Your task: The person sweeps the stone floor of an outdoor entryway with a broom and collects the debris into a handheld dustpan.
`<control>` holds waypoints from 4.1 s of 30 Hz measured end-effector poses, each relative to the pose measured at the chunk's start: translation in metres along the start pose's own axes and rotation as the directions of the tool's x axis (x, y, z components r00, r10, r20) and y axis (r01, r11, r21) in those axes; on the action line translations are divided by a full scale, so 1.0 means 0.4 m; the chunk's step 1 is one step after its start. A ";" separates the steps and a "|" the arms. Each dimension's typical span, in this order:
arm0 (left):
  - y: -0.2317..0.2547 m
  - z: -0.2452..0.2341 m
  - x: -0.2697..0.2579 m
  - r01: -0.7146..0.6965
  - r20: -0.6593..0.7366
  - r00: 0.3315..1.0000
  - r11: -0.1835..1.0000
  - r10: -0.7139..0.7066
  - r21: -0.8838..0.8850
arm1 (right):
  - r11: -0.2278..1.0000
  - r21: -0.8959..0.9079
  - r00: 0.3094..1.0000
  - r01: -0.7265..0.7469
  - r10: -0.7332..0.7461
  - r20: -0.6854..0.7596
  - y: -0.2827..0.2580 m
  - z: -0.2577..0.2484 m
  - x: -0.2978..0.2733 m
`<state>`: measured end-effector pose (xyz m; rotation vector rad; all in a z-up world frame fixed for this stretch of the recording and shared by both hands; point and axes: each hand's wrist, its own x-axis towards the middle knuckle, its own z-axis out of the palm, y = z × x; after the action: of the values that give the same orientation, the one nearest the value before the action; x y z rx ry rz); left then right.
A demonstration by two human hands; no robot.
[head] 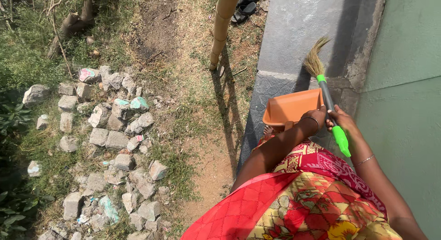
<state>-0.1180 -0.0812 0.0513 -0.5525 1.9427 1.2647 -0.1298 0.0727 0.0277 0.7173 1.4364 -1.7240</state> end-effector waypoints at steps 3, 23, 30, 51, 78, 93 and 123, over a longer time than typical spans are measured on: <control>0.009 -0.025 -0.001 -0.005 -0.002 1.000 0.999 0.005 -0.036 | 0.998 0.002 0.994 0.055 -0.055 0.091 -0.010 0.008 0.007; 0.086 -0.061 0.201 -0.205 -0.036 0.968 0.862 0.250 0.463 | 0.997 -0.068 0.995 -0.023 0.016 -0.100 -0.345 0.000 0.175; 0.132 -0.072 0.228 -0.001 -0.159 0.987 0.977 0.036 0.213 | 0.837 -0.547 0.999 -0.020 0.042 0.028 -0.341 0.044 0.203; 0.059 0.014 0.223 0.130 -0.428 0.892 0.989 -0.149 -0.072 | 0.888 -0.329 0.892 -0.320 0.400 0.210 -0.417 -0.080 0.072; -0.318 0.323 -0.132 0.005 -0.470 0.630 0.608 -0.619 -0.794 | -0.043 -0.899 0.597 0.436 0.761 0.253 0.011 0.024 0.135; -0.499 0.375 -0.384 -0.006 -0.253 0.251 0.260 -0.934 -0.966 | -0.226 -0.325 0.217 0.918 0.974 -0.065 0.466 0.438 -0.114; -0.624 0.388 -0.362 -0.374 0.094 0.062 -0.111 -0.994 -0.921 | -0.058 0.249 0.121 0.967 0.962 -0.246 0.544 0.597 -0.147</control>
<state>0.2002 -0.0511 -0.0207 -3.2500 0.3445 1.4139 0.0963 -0.1644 0.0060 3.8058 -0.6679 -1.7040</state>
